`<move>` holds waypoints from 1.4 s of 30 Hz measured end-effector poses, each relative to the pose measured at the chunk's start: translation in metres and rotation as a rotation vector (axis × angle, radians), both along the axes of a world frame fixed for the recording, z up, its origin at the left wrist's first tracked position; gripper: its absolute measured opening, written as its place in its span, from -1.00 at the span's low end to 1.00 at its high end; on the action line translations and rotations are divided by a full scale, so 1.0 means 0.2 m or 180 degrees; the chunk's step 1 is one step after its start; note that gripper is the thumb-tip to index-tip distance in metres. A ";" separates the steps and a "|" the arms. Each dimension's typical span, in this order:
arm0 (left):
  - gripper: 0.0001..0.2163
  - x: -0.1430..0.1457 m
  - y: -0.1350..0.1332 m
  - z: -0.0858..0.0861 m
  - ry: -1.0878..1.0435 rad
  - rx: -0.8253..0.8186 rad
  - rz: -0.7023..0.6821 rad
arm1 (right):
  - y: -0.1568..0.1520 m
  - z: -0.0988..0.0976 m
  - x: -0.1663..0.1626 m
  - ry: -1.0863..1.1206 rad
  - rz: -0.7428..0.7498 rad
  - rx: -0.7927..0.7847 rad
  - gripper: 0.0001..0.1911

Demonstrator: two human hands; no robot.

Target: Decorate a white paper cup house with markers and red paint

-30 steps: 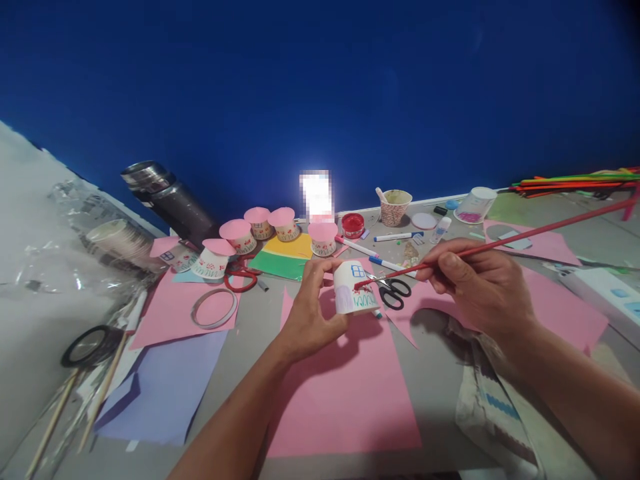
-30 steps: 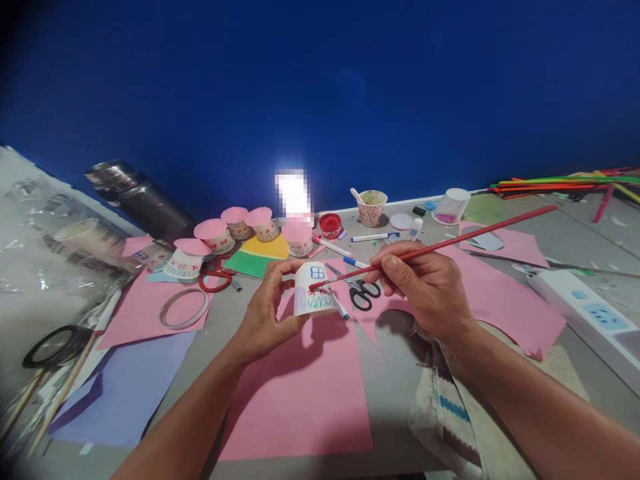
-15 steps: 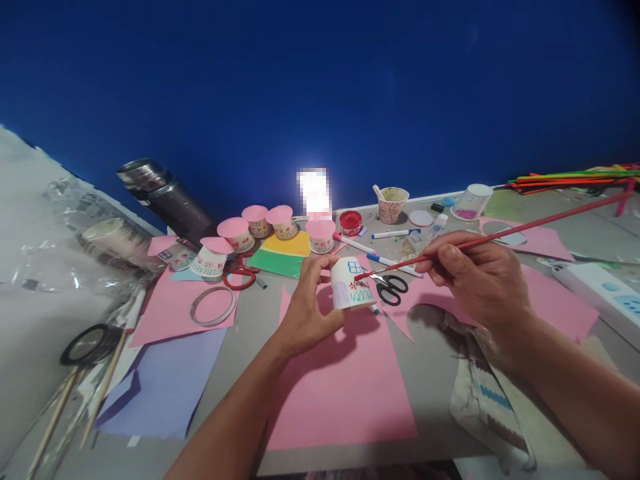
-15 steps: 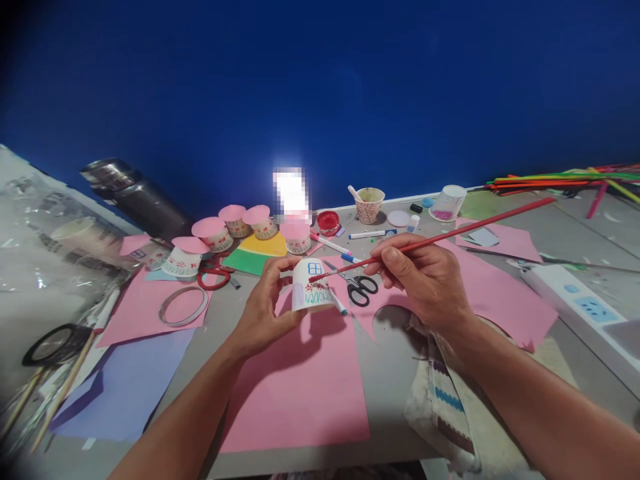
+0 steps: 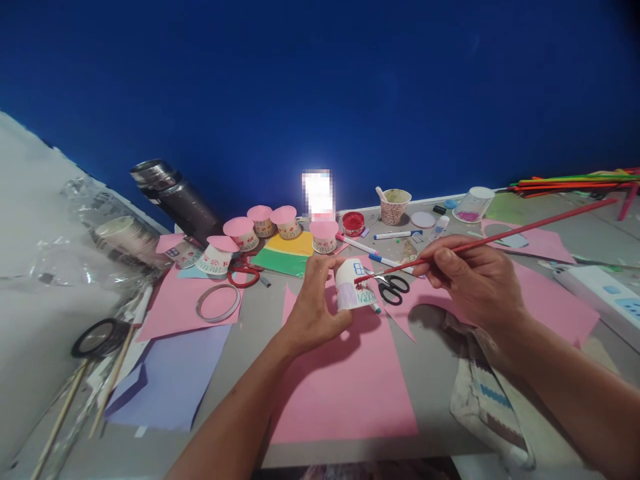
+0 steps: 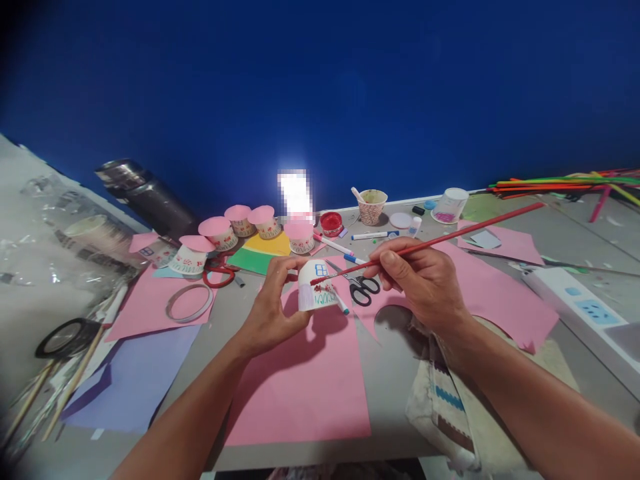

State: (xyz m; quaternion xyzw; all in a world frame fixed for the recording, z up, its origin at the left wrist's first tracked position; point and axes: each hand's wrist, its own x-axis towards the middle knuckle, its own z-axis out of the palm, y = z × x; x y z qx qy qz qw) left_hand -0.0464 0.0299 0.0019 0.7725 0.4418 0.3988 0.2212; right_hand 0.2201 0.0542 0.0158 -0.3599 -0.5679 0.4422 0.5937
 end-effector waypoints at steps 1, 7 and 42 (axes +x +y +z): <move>-0.33 0.00 0.00 0.00 -0.0003 -0.0005 0.0005 | 0.00 0.00 0.00 -0.0015 -0.0009 -0.0003 -0.73; -0.32 0.00 0.00 0.00 -0.0001 -0.0060 -0.0002 | -0.02 0.01 -0.01 -0.0146 -0.0038 -0.0018 -0.72; -0.35 -0.01 0.01 -0.02 -0.0196 -0.0306 0.0029 | 0.00 0.06 0.01 0.0084 -0.0248 -0.0085 -0.62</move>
